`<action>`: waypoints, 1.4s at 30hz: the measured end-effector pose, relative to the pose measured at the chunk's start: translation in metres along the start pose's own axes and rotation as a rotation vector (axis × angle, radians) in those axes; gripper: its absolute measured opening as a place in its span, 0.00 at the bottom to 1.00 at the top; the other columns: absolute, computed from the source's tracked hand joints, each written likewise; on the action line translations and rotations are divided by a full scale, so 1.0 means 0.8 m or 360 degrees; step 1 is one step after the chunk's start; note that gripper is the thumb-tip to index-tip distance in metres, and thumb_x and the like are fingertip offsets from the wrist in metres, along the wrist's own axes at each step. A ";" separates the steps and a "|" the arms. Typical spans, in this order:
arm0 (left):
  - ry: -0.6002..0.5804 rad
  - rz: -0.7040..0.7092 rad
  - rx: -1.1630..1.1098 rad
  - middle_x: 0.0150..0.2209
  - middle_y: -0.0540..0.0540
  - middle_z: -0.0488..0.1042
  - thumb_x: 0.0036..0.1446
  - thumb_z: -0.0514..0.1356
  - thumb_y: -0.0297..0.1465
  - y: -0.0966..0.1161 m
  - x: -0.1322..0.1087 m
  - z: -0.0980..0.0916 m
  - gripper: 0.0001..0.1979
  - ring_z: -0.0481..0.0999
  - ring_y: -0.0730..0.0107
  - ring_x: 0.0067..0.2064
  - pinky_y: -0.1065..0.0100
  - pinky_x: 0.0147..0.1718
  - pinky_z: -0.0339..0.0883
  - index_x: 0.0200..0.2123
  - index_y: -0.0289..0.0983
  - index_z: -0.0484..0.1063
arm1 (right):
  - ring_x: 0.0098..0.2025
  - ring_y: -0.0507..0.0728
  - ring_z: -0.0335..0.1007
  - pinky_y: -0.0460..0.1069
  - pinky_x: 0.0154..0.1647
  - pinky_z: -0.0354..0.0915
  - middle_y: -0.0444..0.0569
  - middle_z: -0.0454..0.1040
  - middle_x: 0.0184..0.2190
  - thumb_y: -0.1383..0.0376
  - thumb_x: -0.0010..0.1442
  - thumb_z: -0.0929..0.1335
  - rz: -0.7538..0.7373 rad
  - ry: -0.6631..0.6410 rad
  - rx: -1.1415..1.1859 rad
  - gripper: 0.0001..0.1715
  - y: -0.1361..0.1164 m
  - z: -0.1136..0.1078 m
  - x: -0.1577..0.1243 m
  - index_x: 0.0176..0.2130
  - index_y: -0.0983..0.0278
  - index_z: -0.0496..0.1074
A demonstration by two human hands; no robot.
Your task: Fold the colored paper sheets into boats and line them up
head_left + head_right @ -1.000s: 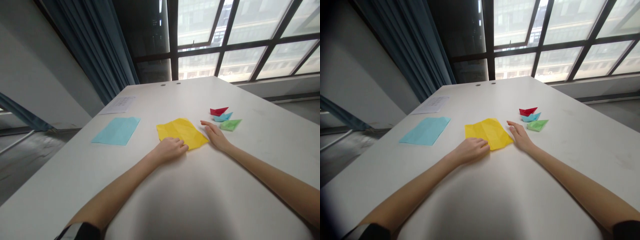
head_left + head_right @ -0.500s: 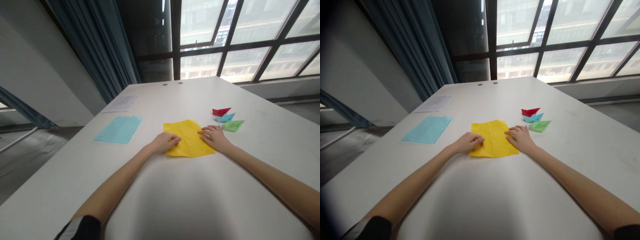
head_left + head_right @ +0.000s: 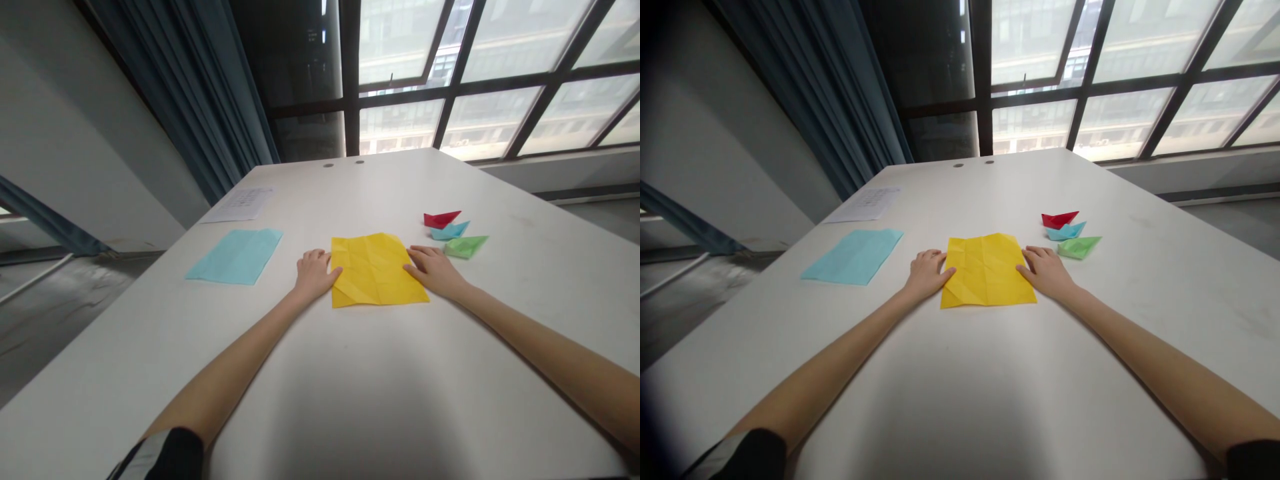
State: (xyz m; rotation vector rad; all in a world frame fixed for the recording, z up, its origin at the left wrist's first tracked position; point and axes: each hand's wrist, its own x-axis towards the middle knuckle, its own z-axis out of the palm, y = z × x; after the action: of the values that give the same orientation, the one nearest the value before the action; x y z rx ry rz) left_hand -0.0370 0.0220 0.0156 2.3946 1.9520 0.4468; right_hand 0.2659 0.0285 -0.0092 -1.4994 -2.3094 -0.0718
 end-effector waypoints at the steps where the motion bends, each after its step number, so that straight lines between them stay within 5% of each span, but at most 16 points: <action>1: 0.0022 0.0006 -0.0030 0.50 0.40 0.66 0.52 0.54 0.45 -0.001 0.001 0.002 0.22 0.61 0.51 0.52 0.52 0.48 0.56 0.46 0.40 0.69 | 0.53 0.66 0.60 0.61 0.52 0.57 0.59 0.67 0.51 0.52 0.59 0.58 0.0004 -0.0012 0.0020 0.28 0.002 0.001 0.000 0.50 0.67 0.67; 15: 0.0073 0.0148 -0.0679 0.37 0.48 0.74 0.49 0.56 0.27 0.004 0.002 0.003 0.15 0.70 0.63 0.44 0.61 0.46 0.60 0.43 0.40 0.64 | 0.31 0.57 0.70 0.53 0.33 0.67 0.48 0.74 0.33 0.57 0.51 0.66 0.0339 0.0057 0.0886 0.28 0.005 -0.004 0.001 0.50 0.62 0.60; 24: 0.0114 -0.0151 -0.1034 0.36 0.48 0.76 0.47 0.57 0.28 -0.004 0.012 0.010 0.13 0.73 0.66 0.39 0.66 0.43 0.64 0.39 0.37 0.70 | 0.38 0.60 0.71 0.53 0.39 0.66 0.48 0.75 0.36 0.60 0.52 0.65 0.0296 -0.0013 0.0937 0.14 0.004 -0.013 0.002 0.39 0.64 0.70; 33: 0.0141 0.0058 -0.0982 0.34 0.48 0.77 0.48 0.55 0.27 -0.017 0.020 0.011 0.10 0.73 0.66 0.39 0.65 0.44 0.63 0.32 0.37 0.76 | 0.38 0.59 0.71 0.53 0.42 0.65 0.47 0.76 0.33 0.65 0.51 0.64 0.0170 0.0034 0.1022 0.09 0.006 -0.009 0.003 0.32 0.63 0.73; 42: 0.0080 0.0308 -0.0515 0.38 0.50 0.75 0.46 0.49 0.18 -0.024 0.022 0.000 0.18 0.67 0.65 0.46 0.59 0.50 0.57 0.26 0.41 0.77 | 0.42 0.59 0.69 0.57 0.48 0.61 0.51 0.75 0.39 0.72 0.53 0.57 -0.0182 0.0003 0.0566 0.21 0.007 -0.010 0.010 0.33 0.63 0.76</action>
State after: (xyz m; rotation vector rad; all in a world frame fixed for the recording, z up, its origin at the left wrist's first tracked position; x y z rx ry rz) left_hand -0.0519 0.0432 0.0156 2.3838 1.5261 0.7702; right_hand 0.2706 0.0360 0.0004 -1.1887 -2.2576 0.2913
